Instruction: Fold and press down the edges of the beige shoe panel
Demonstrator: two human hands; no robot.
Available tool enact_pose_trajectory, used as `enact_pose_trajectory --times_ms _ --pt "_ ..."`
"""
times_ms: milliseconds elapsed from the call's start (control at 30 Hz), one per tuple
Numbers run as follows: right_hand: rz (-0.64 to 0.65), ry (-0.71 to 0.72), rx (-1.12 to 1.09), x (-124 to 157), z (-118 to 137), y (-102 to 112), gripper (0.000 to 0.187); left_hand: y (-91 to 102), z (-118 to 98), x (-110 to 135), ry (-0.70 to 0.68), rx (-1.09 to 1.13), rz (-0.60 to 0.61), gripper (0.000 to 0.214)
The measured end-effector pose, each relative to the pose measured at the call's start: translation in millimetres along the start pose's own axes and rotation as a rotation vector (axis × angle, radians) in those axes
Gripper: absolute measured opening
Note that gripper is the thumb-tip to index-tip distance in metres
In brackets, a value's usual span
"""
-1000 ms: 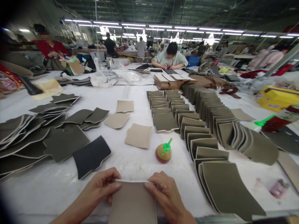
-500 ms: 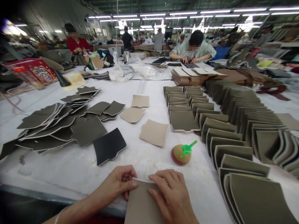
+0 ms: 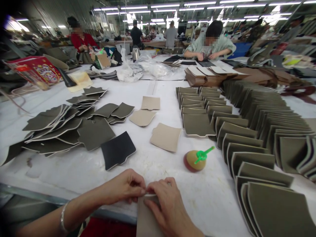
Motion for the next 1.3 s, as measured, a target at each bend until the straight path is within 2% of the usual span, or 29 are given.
enact_pose_trajectory --times_ms 267,433,567,900,1067,1300 --pt "-0.050 0.084 -0.039 2 1 0 0.021 -1.2 -9 -6 0.110 -0.058 0.245 0.016" --pt "-0.092 0.125 -0.064 5 3 -1 0.013 -5.3 -2 -12 0.170 -0.007 0.317 0.013" --pt "-0.107 0.173 0.007 6 7 -1 0.008 -7.6 5 -16 0.197 0.050 0.315 0.014" --pt "-0.183 0.243 0.190 11 21 -6 0.014 -15.4 18 -16 0.228 0.129 0.219 0.016" --pt "-0.164 0.268 0.191 15 21 -9 0.018 -20.9 18 -12 0.211 0.089 0.227 0.013" --pt "-0.135 0.262 0.159 15 18 -9 0.019 -18.0 14 -5 0.199 0.071 0.236 0.015"
Point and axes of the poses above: each hand's wrist, its own x-axis away from the middle knuckle, its own y-axis out of the back of the hand, z = x × y, the point moved 5 cm from there along -x, towards the middle knuckle, and after that the axes turned 13 degrees about y, right-handed, at the moved point
